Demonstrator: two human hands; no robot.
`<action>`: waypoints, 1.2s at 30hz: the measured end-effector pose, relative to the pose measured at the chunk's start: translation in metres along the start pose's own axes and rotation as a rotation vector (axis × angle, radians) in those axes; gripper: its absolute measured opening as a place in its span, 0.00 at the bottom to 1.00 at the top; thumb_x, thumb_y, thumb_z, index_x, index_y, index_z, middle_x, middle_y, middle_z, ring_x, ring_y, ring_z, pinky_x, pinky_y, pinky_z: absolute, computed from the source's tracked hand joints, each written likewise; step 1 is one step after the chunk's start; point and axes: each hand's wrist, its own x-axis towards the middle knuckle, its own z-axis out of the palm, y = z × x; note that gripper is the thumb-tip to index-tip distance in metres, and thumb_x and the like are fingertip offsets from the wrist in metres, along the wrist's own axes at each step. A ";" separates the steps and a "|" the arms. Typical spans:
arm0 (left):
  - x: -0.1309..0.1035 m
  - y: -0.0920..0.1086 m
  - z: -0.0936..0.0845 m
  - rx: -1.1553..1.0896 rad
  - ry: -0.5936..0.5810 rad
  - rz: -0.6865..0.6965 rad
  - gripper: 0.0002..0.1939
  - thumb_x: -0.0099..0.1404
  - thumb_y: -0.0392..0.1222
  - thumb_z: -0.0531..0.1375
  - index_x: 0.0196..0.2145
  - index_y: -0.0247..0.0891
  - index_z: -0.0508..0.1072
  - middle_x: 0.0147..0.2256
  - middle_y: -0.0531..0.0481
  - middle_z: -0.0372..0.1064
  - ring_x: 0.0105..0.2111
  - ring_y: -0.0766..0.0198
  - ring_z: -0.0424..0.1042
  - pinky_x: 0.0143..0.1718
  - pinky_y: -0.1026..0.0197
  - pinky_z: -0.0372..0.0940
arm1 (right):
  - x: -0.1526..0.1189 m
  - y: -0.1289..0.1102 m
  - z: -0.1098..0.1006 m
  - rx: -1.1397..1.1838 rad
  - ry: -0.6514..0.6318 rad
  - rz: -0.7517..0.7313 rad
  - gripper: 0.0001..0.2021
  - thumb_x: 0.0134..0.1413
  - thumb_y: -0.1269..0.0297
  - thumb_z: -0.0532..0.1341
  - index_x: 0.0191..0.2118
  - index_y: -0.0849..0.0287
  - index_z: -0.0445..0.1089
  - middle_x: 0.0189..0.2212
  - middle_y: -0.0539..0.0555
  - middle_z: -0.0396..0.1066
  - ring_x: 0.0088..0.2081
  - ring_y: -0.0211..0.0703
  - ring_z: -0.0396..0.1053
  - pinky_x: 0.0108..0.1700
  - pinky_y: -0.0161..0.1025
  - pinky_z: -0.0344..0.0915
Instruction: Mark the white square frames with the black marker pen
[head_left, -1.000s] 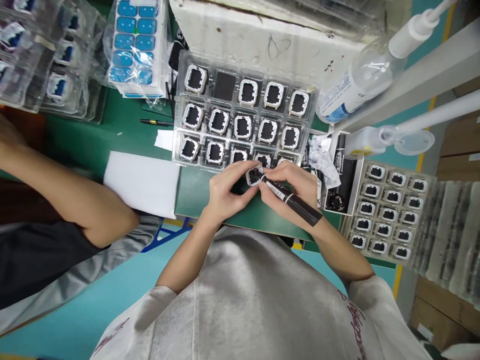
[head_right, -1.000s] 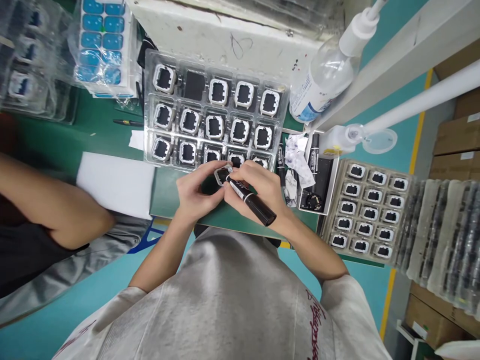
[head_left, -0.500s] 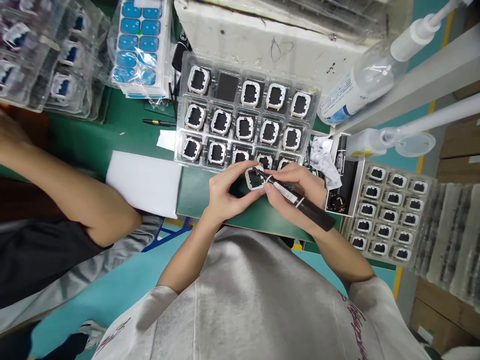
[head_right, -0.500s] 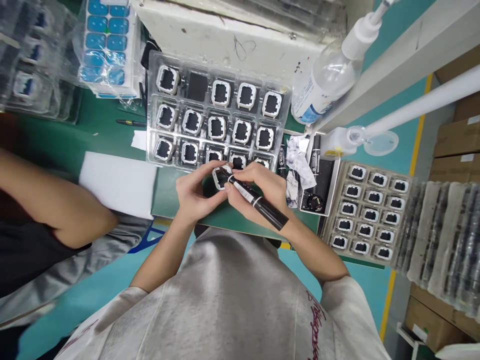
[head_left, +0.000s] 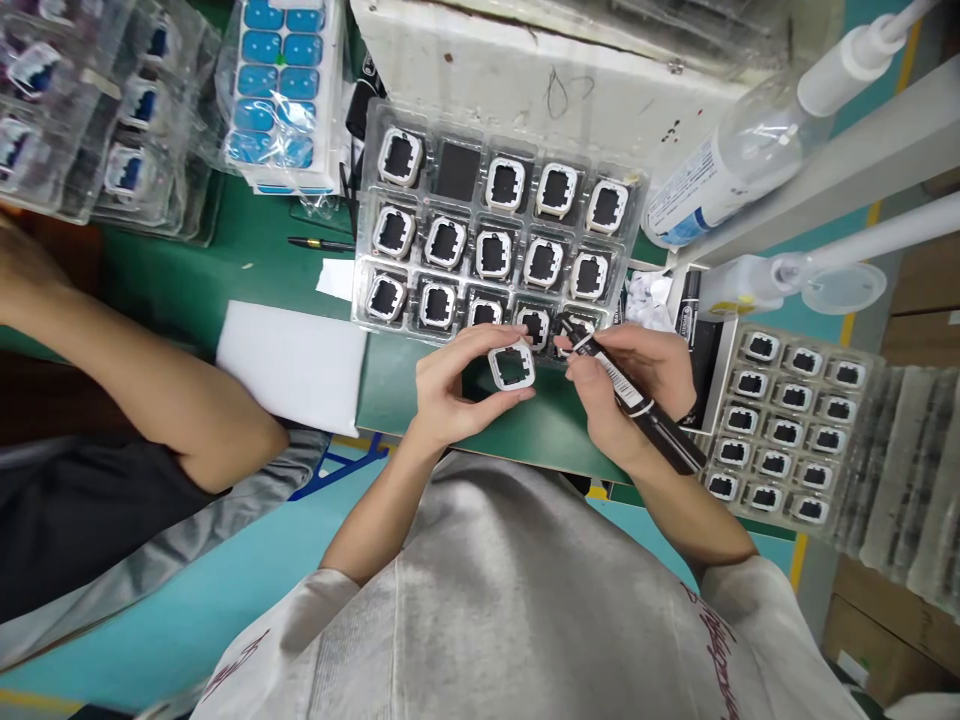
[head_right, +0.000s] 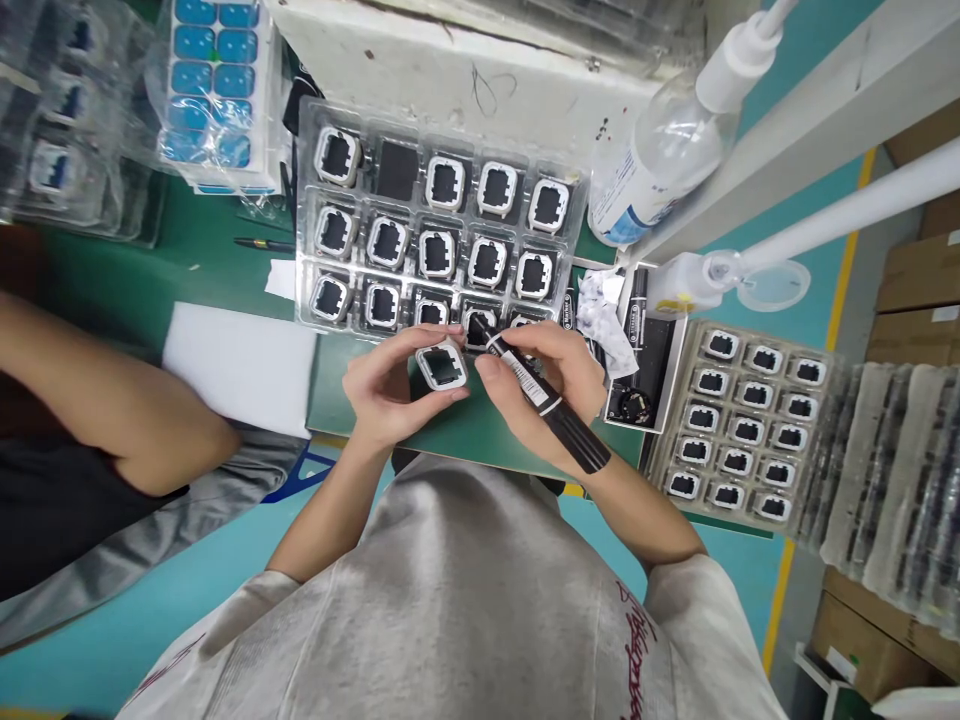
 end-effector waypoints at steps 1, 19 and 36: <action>0.000 0.000 -0.001 -0.010 -0.004 -0.008 0.28 0.61 0.52 0.78 0.56 0.46 0.78 0.52 0.41 0.82 0.52 0.46 0.83 0.55 0.42 0.79 | 0.001 -0.001 0.001 -0.019 0.008 -0.004 0.11 0.65 0.58 0.72 0.50 0.41 0.74 0.41 0.50 0.78 0.36 0.48 0.81 0.35 0.48 0.78; 0.009 0.002 -0.009 -0.203 0.036 -0.041 0.29 0.63 0.64 0.74 0.50 0.50 0.66 0.48 0.46 0.77 0.36 0.58 0.82 0.37 0.52 0.80 | 0.011 0.019 0.009 -0.177 -0.035 -0.317 0.15 0.62 0.66 0.71 0.52 0.48 0.74 0.37 0.51 0.79 0.35 0.45 0.76 0.33 0.46 0.75; 0.008 -0.004 -0.011 -0.376 0.009 -0.091 0.36 0.57 0.70 0.75 0.51 0.52 0.64 0.47 0.48 0.74 0.31 0.63 0.79 0.32 0.57 0.77 | 0.013 0.034 0.011 -0.295 -0.126 -0.459 0.21 0.58 0.69 0.72 0.55 0.47 0.74 0.38 0.52 0.81 0.37 0.48 0.80 0.37 0.46 0.79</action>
